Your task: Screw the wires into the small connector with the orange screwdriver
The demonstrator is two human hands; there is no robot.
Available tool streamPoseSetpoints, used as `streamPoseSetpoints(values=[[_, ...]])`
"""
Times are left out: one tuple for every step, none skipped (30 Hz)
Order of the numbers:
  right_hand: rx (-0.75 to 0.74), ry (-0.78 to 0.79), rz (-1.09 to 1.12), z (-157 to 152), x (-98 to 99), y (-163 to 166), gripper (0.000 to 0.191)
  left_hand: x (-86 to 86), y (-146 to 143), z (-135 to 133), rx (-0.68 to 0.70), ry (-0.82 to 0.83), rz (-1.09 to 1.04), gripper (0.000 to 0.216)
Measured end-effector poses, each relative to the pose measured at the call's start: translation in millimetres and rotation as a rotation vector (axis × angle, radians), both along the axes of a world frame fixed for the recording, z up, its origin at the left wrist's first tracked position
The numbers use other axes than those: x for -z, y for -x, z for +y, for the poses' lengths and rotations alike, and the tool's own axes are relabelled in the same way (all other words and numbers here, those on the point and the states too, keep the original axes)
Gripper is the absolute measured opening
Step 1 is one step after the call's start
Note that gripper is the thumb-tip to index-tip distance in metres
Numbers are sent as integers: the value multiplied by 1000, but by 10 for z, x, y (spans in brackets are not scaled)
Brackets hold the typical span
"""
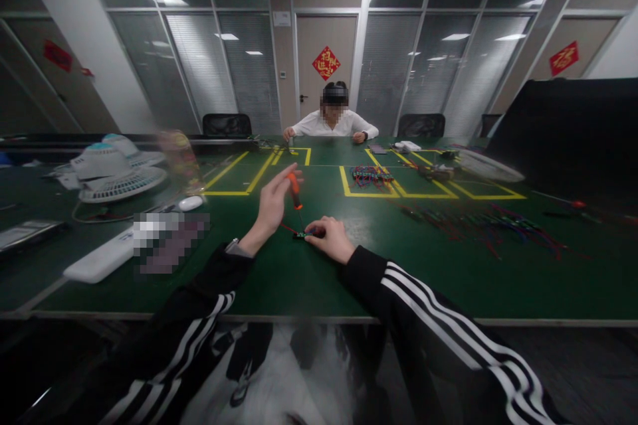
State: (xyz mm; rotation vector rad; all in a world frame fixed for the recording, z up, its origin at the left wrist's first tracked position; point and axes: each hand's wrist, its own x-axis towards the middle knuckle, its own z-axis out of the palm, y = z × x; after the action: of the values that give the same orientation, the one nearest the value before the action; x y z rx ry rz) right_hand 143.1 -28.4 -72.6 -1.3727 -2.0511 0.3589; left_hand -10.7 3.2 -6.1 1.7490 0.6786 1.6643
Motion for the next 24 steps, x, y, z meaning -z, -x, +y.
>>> streamPoseSetpoints(values=[[-1, 0, -1, 1, 1, -1, 16, 4, -5, 0, 12, 5, -13, 33], [-1, 0, -2, 2, 3, -1, 16, 8, -7, -4, 2, -5, -13, 32], [-2, 0, -4, 3, 5, -1, 16, 10, -7, -8, -26, -28, -3, 31], [-2, -1, -6, 4, 6, 0, 16, 11, -5, -13, -65, -57, 13, 30], [0, -1, -7, 4, 7, 0, 16, 11, -1, -16, -103, -82, 32, 29], [2, 1, -8, 4, 6, 1, 16, 9, 4, -17, -130, -94, 52, 28], [3, 3, -9, 3, 4, 2, 16, 6, 8, -15, -141, -95, 67, 27], [4, 5, -10, 2, 2, 2, 16, 3, 11, -10, -130, -86, 77, 28], [4, 7, -11, 1, 0, 2, 16, 1, 11, -2, -101, -70, 77, 29], [2, 9, -11, 1, -2, 1, 16, 1, 9, 5, -56, -48, 73, 31], [0, 9, -10, 2, -2, 0, 16, 2, 4, 11, -8, -24, 65, 33], [-3, 8, -8, 3, -1, -1, 16, 5, -2, 14, 33, -4, 55, 34], [-4, 5, -7, 5, 1, -2, 16, 8, -8, 12, 55, 7, 49, 35], [-5, 1, -6, 7, 4, -3, 17, 12, -14, 6, 47, 1, 53, 35], [-5, -3, -7, 9, 8, -3, 17, 16, -17, -3, 4, -24, 66, 34], [-4, -7, -8, 10, 12, -3, 17, 18, -18, -16, -63, -64, 87, 33], [-3, -9, -10, 11, 15, -2, 17, 20, -17, -28, -140, -108, 111, 32], [-2, -9, -13, 12, 17, -1, 17, 21, -14, -39, -208, -145, 135, 31], [0, -9, -15, 12, 18, 0, 16, 21, -11, -47, -254, -169, 154, 30], [1, -8, -15, 12, 18, 2, 16, 21, -9, -50, -267, -178, 165, 29], [0, -7, -14, 12, 17, 2, 16, 21, -8, -48, -245, -171, 165, 28], [0, -6, -14, 11, 15, 3, 16, 22, -9, -43, -195, -150, 156, 29], [0, -5, -12, 11, 13, 3, 16, 24, -12, -36, -129, -117, 140, 31], [0, -4, -12, 10, 10, 3, 16, 26, -17, -27, -59, -78, 123, 33]])
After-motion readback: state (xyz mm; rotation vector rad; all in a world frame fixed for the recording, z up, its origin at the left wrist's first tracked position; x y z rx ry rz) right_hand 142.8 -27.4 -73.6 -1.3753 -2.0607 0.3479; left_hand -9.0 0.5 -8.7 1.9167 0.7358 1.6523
